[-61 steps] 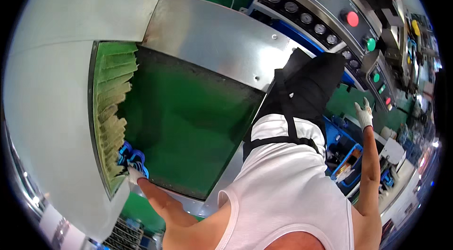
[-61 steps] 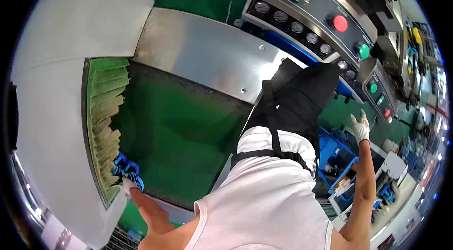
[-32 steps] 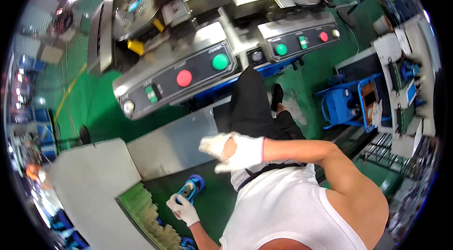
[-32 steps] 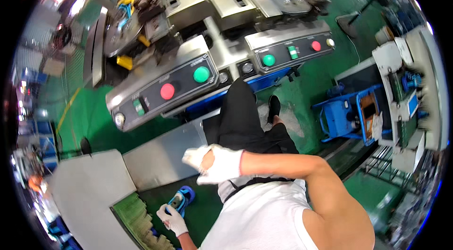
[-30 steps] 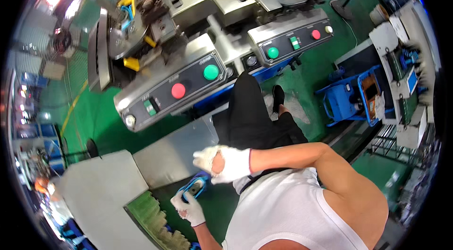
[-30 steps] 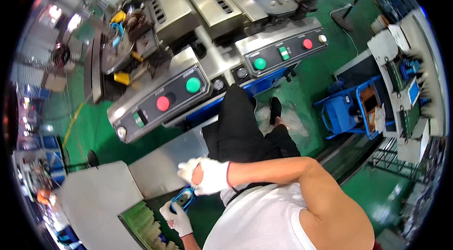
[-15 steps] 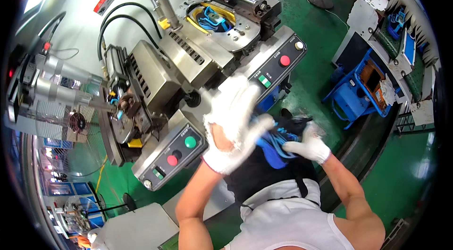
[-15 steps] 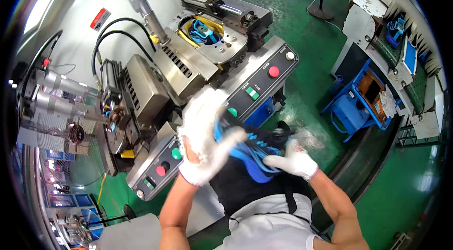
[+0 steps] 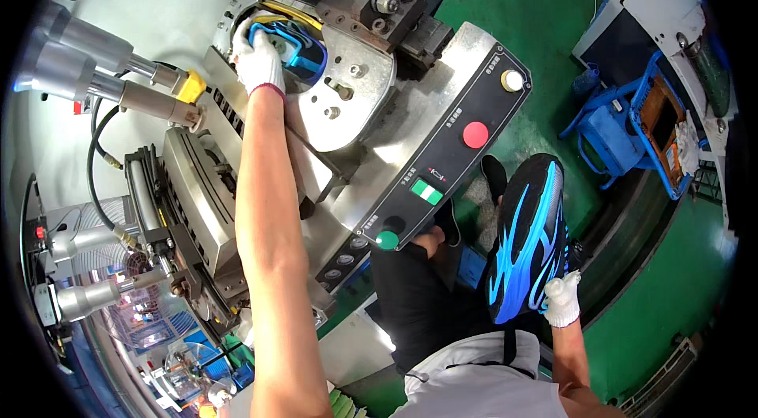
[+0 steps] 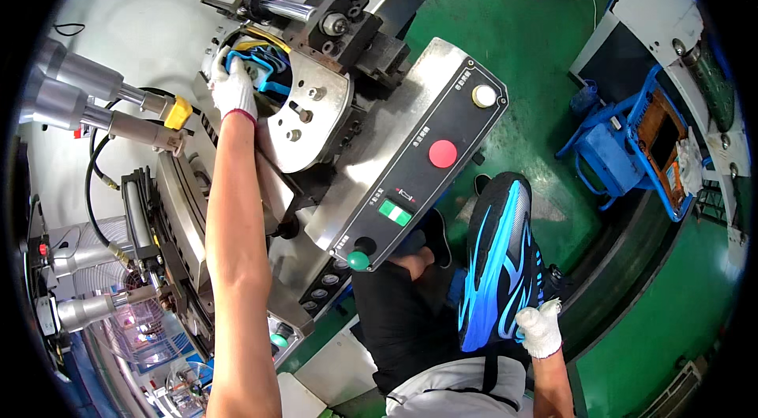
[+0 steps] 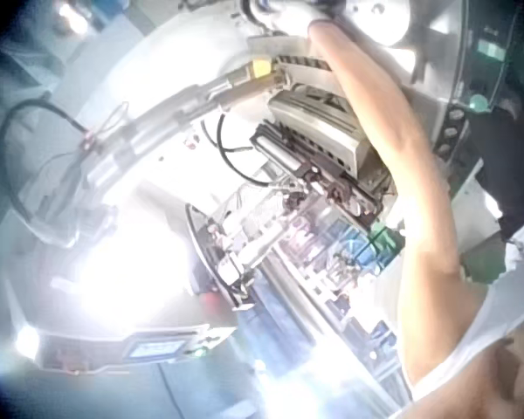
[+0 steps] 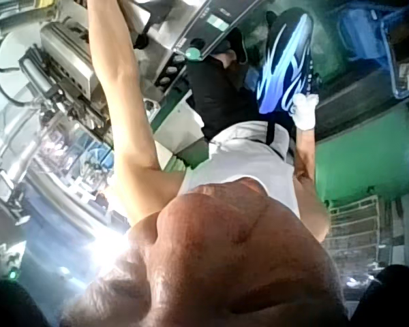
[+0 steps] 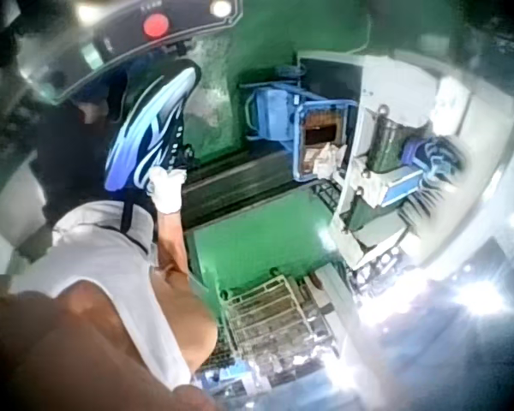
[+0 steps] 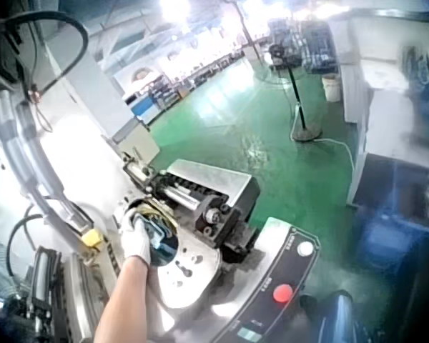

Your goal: The person repeatedly places blue and black shoe soles into a machine, presses a green button to operate it, and then removes the soles. They handle the soles one at a time, placing them on a nearby surface after processing.

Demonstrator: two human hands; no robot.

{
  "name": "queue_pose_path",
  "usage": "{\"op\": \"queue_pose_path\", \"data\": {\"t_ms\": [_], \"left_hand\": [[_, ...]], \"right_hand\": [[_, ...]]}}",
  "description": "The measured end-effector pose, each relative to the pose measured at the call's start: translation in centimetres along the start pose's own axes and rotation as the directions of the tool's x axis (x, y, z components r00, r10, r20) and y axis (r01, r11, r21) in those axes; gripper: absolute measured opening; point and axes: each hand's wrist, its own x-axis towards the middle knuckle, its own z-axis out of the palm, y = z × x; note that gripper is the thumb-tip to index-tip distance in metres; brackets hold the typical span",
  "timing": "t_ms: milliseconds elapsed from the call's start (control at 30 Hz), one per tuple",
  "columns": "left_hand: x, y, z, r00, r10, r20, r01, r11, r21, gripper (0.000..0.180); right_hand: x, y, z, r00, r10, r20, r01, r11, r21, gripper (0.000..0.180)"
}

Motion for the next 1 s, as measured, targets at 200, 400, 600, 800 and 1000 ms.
{"op": "queue_pose_path", "data": {"t_ms": [200,400,600,800,1000], "left_hand": [[0.2,2.6,-1.7,0.99,-0.016,-0.142,-0.018,0.973,-0.232,0.025],[-9.6,9.9,-13.3,0.939,0.189,-0.288,-0.278,0.91,-0.308,0.032],[-27.0,8.7,-26.2,0.777,0.628,-0.035,-0.586,0.702,-0.405,0.018],[-42.5,0.7,-31.1,0.736,0.343,0.584,-0.052,0.888,-0.456,0.048],[-49.0,-5.0,-33.9,0.754,0.199,0.626,0.009,0.95,-0.313,0.046]], "right_hand": [[-0.9,-0.9,0.8,0.984,-0.12,0.13,0.105,0.988,0.116,0.065],[-3.3,-4.6,4.0,0.912,-0.389,0.131,0.369,0.916,0.157,0.04],[-4.4,-14.7,12.7,0.535,-0.84,0.09,0.814,0.541,0.213,0.046],[-7.6,-32.1,27.3,0.316,-0.803,0.505,0.909,0.105,-0.403,0.053],[-6.4,-40.5,45.3,0.352,-0.467,0.811,0.936,0.185,-0.3,0.075]]}}
